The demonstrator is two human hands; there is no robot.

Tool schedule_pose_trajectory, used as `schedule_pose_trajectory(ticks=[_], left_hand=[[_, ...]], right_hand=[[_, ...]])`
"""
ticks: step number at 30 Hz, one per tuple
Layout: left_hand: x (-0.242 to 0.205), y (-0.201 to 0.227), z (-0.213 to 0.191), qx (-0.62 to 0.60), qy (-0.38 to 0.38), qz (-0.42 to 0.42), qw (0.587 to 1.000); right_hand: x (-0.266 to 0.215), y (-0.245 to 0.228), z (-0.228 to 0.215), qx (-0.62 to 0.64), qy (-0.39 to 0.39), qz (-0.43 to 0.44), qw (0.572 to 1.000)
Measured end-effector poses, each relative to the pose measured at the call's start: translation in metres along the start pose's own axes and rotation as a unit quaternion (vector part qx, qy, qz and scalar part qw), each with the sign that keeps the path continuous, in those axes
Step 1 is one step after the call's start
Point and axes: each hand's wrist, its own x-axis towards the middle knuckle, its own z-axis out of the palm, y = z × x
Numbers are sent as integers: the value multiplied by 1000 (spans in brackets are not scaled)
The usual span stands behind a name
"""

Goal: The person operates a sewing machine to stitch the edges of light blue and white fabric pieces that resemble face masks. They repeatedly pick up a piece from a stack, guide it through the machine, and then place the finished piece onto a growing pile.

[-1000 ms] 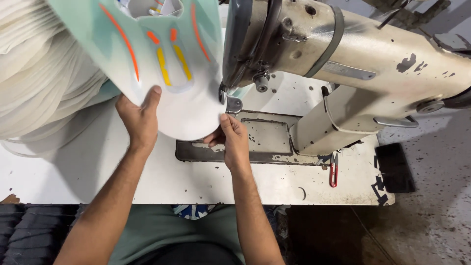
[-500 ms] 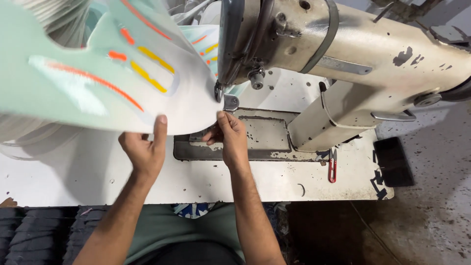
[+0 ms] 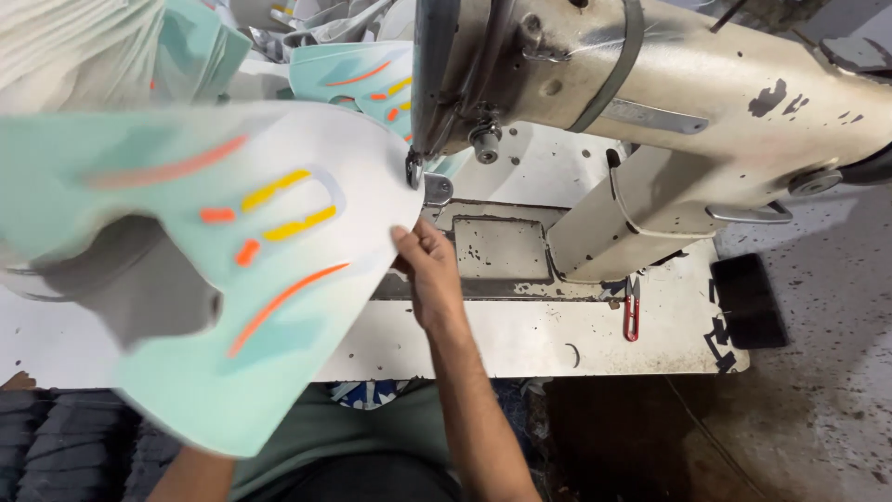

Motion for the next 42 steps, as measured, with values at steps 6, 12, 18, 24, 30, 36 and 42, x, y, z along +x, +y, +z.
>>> schedule_pose_trajectory(ticks=[6,12,18,24,30,36,42], left_hand=[[-15,-32,-46,-384,-161,-244,876],[-35,-40,-12,-177,-184,-260,931],[-24,-26,17,-131,-111,-201,964],[-8,-19,34,-107,-120,-150,975],[12,-25,52,-140,-101,-115,978],[32,-34,66,-153,-58,-72,984],[54,-48,81,-155,-25,-57,986]], right_hand=[[9,-9,-14,-38,11,-23,999],[10,-13,-20,-93,-3,-38,995],[11,-10,-22,-117,-12,-43,992],[15,-6,-25,-131,4,-51,990],[14,-8,-24,-133,-5,-56,989],[7,-13,-17,-135,-14,-74,988],[0,-2,-25,-142,-7,-81,987]])
